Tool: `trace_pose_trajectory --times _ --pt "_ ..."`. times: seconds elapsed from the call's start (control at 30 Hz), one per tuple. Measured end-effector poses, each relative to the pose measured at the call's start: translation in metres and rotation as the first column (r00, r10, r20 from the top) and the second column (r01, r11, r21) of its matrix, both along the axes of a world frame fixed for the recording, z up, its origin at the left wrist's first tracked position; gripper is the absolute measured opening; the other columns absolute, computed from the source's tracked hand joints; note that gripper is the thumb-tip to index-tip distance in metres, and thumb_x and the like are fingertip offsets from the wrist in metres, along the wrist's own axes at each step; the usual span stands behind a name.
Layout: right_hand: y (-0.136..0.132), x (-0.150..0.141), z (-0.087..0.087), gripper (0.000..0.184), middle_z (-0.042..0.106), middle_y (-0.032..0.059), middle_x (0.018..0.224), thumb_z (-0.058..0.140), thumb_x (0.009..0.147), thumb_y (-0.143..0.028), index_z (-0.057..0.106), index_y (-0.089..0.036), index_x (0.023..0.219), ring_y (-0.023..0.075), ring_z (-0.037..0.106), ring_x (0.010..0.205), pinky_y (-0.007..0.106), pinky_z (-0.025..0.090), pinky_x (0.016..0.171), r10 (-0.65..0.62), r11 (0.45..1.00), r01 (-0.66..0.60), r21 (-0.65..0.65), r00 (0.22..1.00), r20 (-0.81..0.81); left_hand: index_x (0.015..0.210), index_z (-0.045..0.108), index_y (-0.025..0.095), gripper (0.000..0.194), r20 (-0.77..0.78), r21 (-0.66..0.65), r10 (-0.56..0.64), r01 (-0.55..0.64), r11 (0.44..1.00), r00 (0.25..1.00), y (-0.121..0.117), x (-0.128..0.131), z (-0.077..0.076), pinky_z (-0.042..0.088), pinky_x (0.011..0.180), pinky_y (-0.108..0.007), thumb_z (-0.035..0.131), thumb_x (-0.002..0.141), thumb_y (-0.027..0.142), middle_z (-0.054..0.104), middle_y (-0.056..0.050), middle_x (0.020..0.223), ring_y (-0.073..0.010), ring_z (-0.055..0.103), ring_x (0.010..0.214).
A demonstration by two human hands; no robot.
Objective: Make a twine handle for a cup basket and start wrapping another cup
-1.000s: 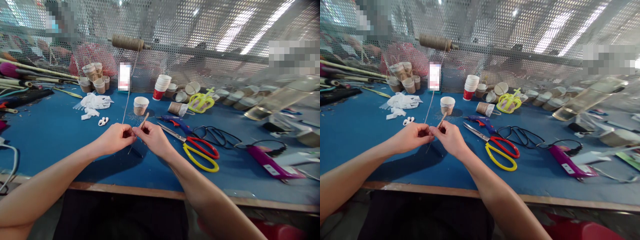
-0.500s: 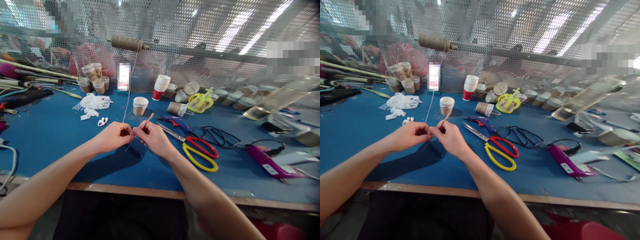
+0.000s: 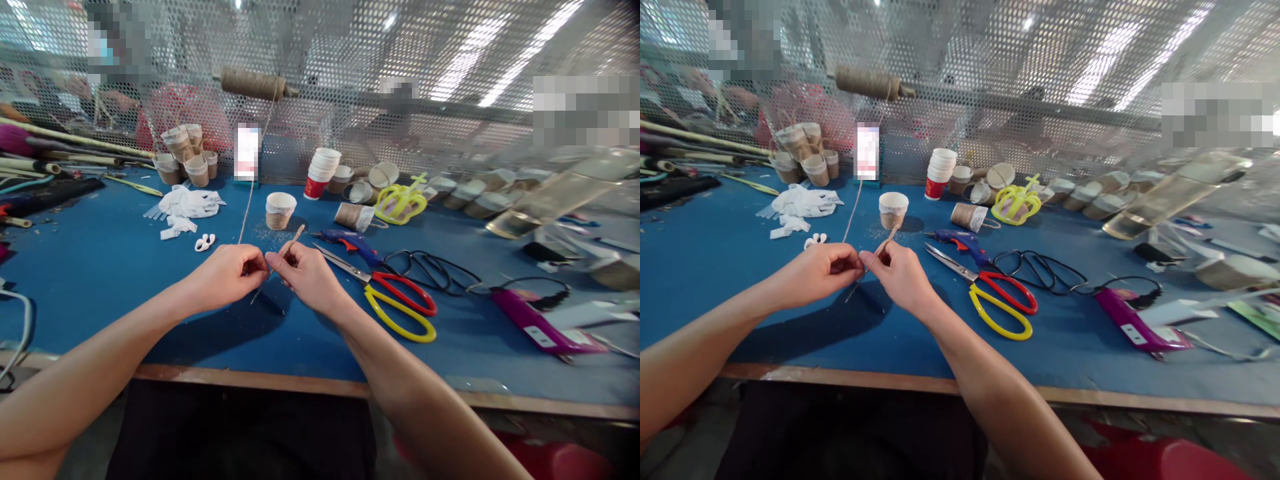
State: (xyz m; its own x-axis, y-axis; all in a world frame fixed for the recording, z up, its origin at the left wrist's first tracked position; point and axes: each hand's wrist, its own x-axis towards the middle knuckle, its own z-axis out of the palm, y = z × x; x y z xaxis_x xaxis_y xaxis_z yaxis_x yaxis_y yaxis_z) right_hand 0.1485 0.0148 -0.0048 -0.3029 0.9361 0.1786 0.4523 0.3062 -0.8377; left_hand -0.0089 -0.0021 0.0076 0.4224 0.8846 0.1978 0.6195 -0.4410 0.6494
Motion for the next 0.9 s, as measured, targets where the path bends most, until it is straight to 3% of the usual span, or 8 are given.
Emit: trace_pose_trajectory --times 0.2,0.37,0.67,0.9 --pt "-0.0021 -0.0010 -0.0017 0.027 0.049 -0.0028 0.054 0.056 0.077 -0.036 0.049 -0.016 0.061 0.0075 0.041 0.048 0.022 0.033 0.046 -0.006 0.999 0.007 0.048 1.000 -0.019 0.063 0.052 0.014 0.015 0.147 -0.178 0.055 -0.029 0.984 0.988 0.0033 0.0023 -0.0081 0.033 0.048 -0.022 0.053 0.072 0.026 0.050 0.003 0.056 -0.0092 0.043 0.052" --pt "-0.0021 0.0032 0.0020 0.021 0.051 -0.0028 0.060 0.053 0.078 -0.036 0.049 -0.017 0.073 0.0080 0.047 0.050 0.022 0.040 0.046 0.189 0.976 -0.207 -0.063 0.958 -0.214 0.066 0.055 0.014 0.019 0.301 -0.324 0.034 0.068 0.944 0.953 0.0059 -0.0011 -0.0082 0.037 0.055 -0.023 0.055 0.072 0.032 0.053 0.002 0.061 -0.0097 0.046 0.057" --pt "-0.0017 0.0041 0.0033 0.023 0.048 -0.0042 0.051 0.052 0.080 -0.035 0.048 -0.017 0.066 0.0075 0.044 0.045 0.022 0.035 0.045 0.090 0.996 -0.090 0.002 0.993 -0.072 0.072 0.055 0.014 0.012 0.215 -0.272 0.004 0.056 0.961 0.977 0.0038 -0.0018 -0.0021 0.036 0.055 -0.023 0.050 0.074 0.025 0.053 0.001 0.063 -0.0100 0.046 0.057" --pt "-0.0023 0.0022 0.0032 0.025 0.048 -0.0037 0.050 0.053 0.079 -0.035 0.049 -0.017 0.062 0.0086 0.043 0.048 0.023 0.033 0.047 0.030 0.999 -0.030 0.031 0.999 0.013 0.066 0.053 0.015 0.015 0.021 -0.055 0.019 -0.018 0.998 1.000 0.0024 -0.0016 -0.0029 0.035 0.051 -0.023 0.049 0.076 0.026 0.054 0.001 0.060 -0.0109 0.046 0.055"
